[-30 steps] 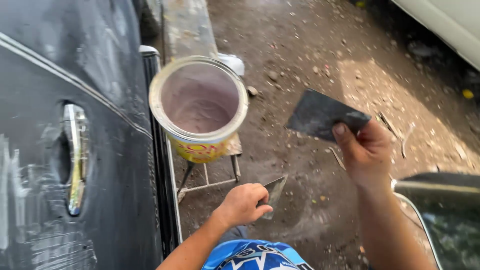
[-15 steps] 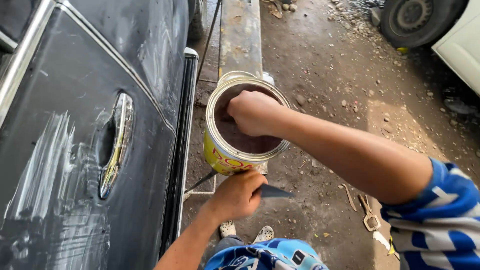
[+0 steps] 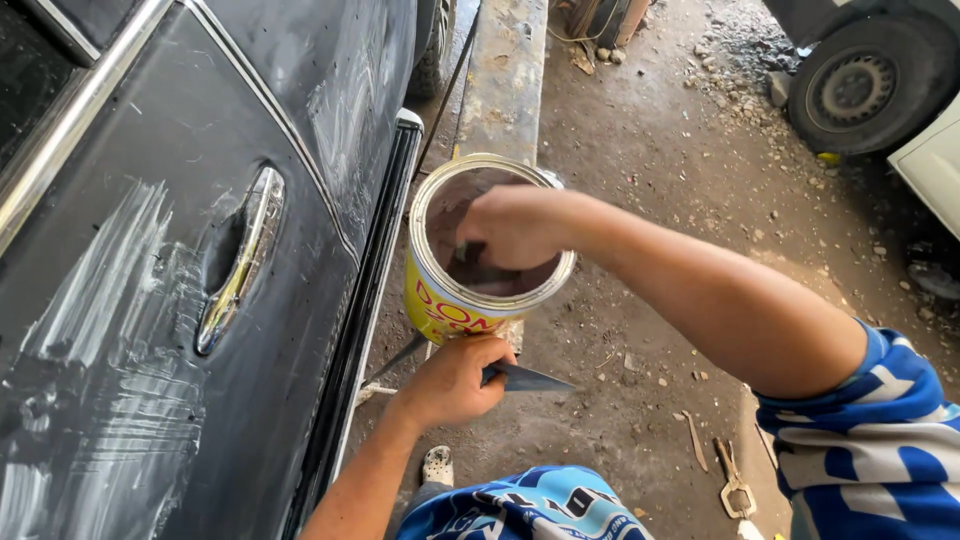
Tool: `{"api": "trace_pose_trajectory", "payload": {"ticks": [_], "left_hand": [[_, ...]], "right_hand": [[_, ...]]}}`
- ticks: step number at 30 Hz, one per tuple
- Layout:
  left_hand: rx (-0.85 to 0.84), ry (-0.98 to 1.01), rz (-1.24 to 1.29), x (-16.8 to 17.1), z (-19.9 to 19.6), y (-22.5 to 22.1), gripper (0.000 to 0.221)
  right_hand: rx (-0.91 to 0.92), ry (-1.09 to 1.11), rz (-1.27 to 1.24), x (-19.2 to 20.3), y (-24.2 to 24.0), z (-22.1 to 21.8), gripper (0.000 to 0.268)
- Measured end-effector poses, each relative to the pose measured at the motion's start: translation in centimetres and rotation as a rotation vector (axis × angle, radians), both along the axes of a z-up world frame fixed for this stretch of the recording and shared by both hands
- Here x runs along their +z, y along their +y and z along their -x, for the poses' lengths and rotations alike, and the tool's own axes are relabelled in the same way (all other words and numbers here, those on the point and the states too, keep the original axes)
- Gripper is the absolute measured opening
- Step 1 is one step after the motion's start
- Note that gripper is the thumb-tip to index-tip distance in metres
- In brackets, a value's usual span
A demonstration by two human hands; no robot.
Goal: Mixing automotive body filler with hardener on a spreader in preparation for car body repair.
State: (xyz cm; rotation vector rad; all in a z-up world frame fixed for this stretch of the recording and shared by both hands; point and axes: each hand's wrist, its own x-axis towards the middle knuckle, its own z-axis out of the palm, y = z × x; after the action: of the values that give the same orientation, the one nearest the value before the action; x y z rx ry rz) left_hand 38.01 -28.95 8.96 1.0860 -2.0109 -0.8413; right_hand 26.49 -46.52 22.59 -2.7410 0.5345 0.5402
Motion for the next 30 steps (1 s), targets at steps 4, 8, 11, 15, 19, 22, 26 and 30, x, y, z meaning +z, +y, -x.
{"api": "trace_pose_trajectory", "payload": {"ticks": [4, 8, 11, 15, 19, 22, 26, 30], "left_hand": [[-0.038, 0.246, -0.138, 0.6, 1.9, 1.1, 0.019], [-0.106, 0.629, -0.451, -4.4, 4.2, 1.6, 0.025], [-0.077, 0.954, -0.626, -7.8, 6.0, 1.1, 0.029], [-0.005, 1.214, -0.714, -3.8, 8.0, 1.2, 0.041], [0.012, 1.441, -0.864, -4.1, 9.3, 0.3, 0.042], [0.070, 1.526, -0.956, -4.2, 10.4, -1.0, 0.037], [0.156, 1.523, -1.018, -4.0, 11.9, -2.6, 0.036], [0.151, 1.516, -1.082, -3.8, 13.4, -3.8, 0.036]], "right_hand": [[-0.160, -0.204, 0.063, 5.0, 0.2, 3.1, 0.031], [-0.334, -0.359, 0.043, 8.0, 1.0, 6.3, 0.032], [-0.514, -0.469, -0.049, 8.5, 2.6, 8.2, 0.030], [-0.530, -0.722, -0.214, 5.2, 1.3, 11.5, 0.026], [-0.384, -1.069, -0.439, 3.6, 1.9, 14.7, 0.022], [-0.434, -1.173, -0.457, 3.6, 4.7, 18.3, 0.024], [-0.588, -1.234, -0.337, 2.1, 10.0, 23.4, 0.028], [-0.630, -1.229, -0.135, -3.5, 15.1, 25.8, 0.031]]}}
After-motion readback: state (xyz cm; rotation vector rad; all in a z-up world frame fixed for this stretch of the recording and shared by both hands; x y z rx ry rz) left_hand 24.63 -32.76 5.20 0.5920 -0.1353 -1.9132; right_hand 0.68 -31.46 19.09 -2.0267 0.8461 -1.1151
